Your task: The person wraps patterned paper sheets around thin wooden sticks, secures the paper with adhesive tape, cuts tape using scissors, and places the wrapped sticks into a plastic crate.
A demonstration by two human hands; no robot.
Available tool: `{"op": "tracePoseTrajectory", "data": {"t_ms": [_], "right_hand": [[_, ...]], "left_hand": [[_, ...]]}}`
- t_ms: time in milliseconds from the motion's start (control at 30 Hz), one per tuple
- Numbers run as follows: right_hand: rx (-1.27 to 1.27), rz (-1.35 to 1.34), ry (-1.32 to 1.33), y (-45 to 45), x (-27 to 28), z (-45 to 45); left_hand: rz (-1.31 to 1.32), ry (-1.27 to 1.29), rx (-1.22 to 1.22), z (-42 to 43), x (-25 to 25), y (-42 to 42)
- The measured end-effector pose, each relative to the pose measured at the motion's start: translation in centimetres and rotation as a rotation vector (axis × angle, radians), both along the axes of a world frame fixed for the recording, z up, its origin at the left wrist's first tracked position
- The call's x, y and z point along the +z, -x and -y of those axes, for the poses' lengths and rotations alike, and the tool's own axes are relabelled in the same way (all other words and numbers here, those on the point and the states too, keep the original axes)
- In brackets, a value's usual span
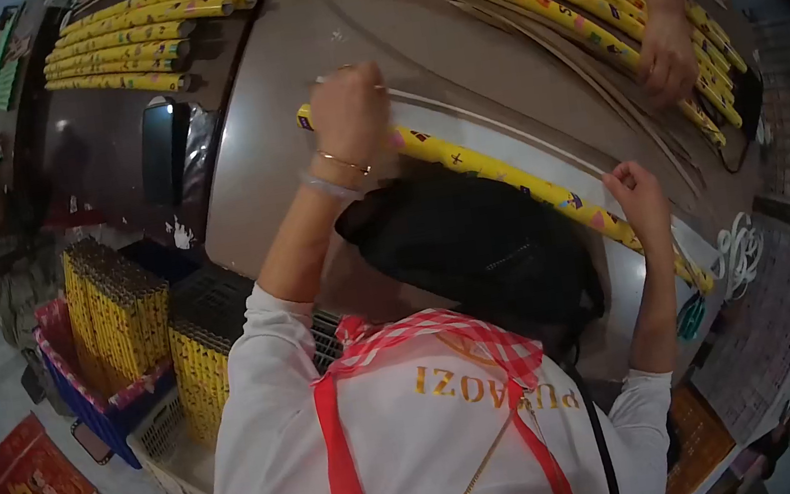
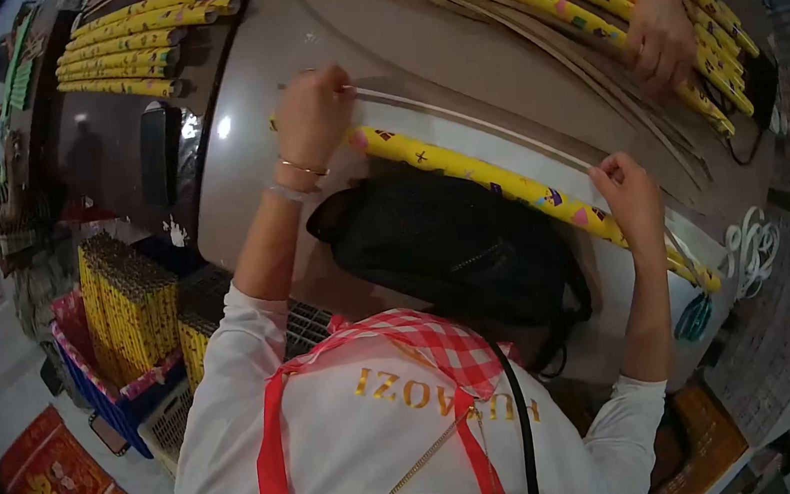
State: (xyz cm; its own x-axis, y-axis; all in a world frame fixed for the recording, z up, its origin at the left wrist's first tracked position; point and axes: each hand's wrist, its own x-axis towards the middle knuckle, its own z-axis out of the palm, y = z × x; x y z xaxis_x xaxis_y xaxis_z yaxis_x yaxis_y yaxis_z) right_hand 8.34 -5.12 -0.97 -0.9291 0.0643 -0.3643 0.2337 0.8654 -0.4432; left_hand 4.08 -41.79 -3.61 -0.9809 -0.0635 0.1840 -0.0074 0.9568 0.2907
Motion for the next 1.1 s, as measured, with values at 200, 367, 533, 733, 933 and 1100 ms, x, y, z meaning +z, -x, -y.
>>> {"op": "tracePoseTrajectory", "data": {"t_ms": [200,367,533,733,933,1100], "right_hand": [[0.048,-0.026,-0.005,0.3,-0.6,-0.4],[0.012,0.009,-0.014,0.2,-1.0,-0.6],[0.011,-0.034,-0.019,0.1,-0.5,-0.6],[0.023,0.007,-0.051,0.1,-0.5,-0.5],[0.008,0.035,-0.066,0.1,0.1,-0.1],[-0.006,0.007,-0.054,-0.1,-0.1,-0.2]], "left_hand": [[-0.076,-0.003,-0.363,-8.1,1.0,-1.7],[0.007,-0.088,-0.490,-10.6,0.5,-1.7],[0.057,-0.173,-0.460,-10.1,-1.1,-0.8],[0.089,-0.278,-0.344,-7.3,-1.1,-0.1],[0.207,-0.184,-0.241,-2.1,0.2,2.0],[0.327,-0.194,-0.164,2.4,0.6,2.9]]}}
